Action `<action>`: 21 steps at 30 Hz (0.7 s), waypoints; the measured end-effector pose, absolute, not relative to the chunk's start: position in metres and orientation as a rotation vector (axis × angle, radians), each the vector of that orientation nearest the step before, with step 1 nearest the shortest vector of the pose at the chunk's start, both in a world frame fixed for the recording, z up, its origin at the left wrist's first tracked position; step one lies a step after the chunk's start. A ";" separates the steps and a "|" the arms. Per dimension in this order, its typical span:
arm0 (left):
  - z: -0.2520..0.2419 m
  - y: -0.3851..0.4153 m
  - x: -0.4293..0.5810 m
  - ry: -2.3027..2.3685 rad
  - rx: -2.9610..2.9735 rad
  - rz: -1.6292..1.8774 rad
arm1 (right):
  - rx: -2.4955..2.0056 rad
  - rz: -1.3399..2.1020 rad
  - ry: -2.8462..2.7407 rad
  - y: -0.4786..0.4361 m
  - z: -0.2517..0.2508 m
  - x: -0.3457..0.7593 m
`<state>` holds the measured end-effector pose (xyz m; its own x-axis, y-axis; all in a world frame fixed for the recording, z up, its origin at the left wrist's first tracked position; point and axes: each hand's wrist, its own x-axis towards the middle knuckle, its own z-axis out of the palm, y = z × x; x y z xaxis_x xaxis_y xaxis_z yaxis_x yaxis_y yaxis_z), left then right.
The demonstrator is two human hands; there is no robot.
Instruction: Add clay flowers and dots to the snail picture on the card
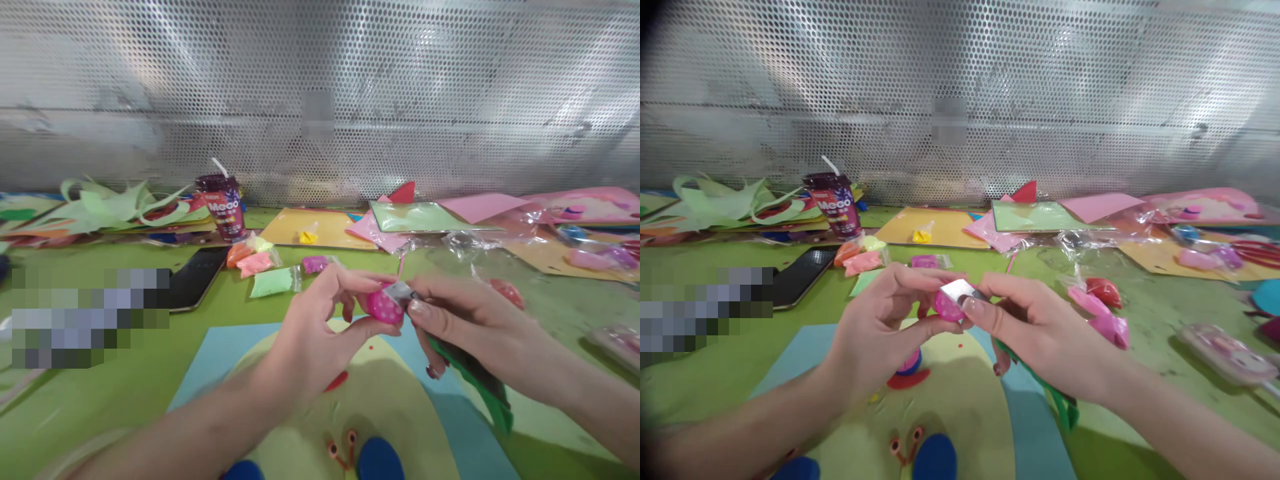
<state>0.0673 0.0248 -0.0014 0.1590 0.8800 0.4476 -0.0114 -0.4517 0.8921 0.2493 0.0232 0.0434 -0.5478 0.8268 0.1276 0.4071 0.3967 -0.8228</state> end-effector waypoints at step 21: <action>0.000 0.023 0.069 0.769 1.591 1.458 | -1.122 1.065 -2.184 0.020 0.048 0.246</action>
